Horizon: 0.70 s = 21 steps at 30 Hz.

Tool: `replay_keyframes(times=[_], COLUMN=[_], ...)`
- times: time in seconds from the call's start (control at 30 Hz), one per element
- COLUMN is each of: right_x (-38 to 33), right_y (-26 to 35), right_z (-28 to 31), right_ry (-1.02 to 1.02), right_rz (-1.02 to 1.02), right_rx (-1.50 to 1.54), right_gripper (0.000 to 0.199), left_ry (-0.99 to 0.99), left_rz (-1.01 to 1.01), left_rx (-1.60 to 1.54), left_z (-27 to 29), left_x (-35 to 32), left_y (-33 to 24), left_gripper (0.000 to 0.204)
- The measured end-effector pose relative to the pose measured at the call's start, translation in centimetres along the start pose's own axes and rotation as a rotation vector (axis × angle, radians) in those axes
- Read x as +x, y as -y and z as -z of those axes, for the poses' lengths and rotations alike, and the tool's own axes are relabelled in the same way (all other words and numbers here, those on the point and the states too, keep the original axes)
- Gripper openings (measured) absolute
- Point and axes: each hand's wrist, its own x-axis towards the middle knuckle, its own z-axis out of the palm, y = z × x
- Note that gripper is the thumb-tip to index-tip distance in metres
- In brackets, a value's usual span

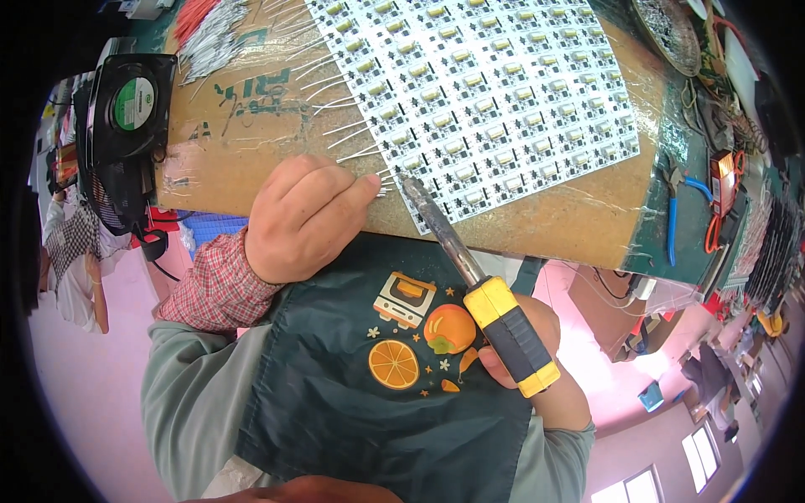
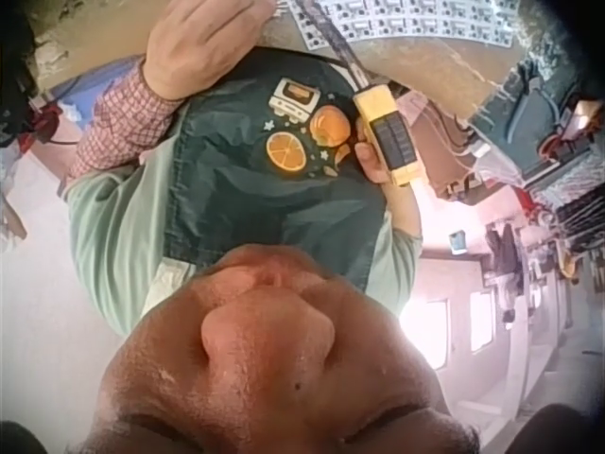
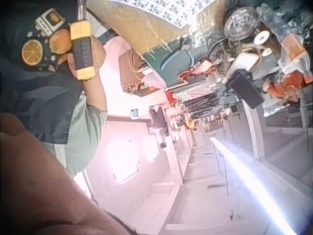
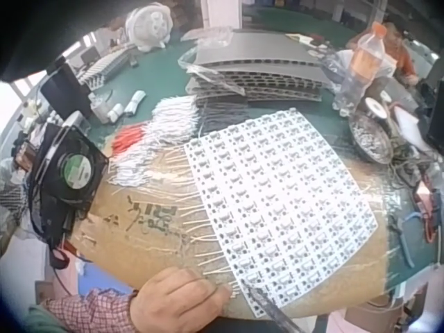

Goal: The person solders wires onto an LED panel or circuit board using a soldering iron.

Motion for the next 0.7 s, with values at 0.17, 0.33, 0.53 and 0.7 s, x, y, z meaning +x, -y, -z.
replay_keyframes(times=[0.17, 0.33, 0.53, 0.7], right_x=[-0.1, -0.3, 0.2, 0.4], right_y=[0.7, 1.0, 1.3, 2.0], right_z=[0.0, 0.2, 0.3, -0.4], right_ry=[0.0, 0.012, 0.01, -0.15], right_rz=[-0.039, -0.056, -0.075, -0.111], right_rx=[-0.094, -0.188, -0.093, 0.265], right_gripper=[0.039, 0.039, 0.035, 0.036], left_ry=[0.011, 0.024, 0.02, 0.011], left_rz=[0.0, 0.004, 0.011, 0.015], left_rx=[-0.007, -0.004, -0.005, -0.012], left_z=[0.2, 0.2, 0.1, 0.0], left_x=[0.1, 0.3, 0.3, 0.5], left_y=[0.0, -0.2, -0.1, -0.2], left_gripper=[0.042, 0.042, 0.042, 0.041])
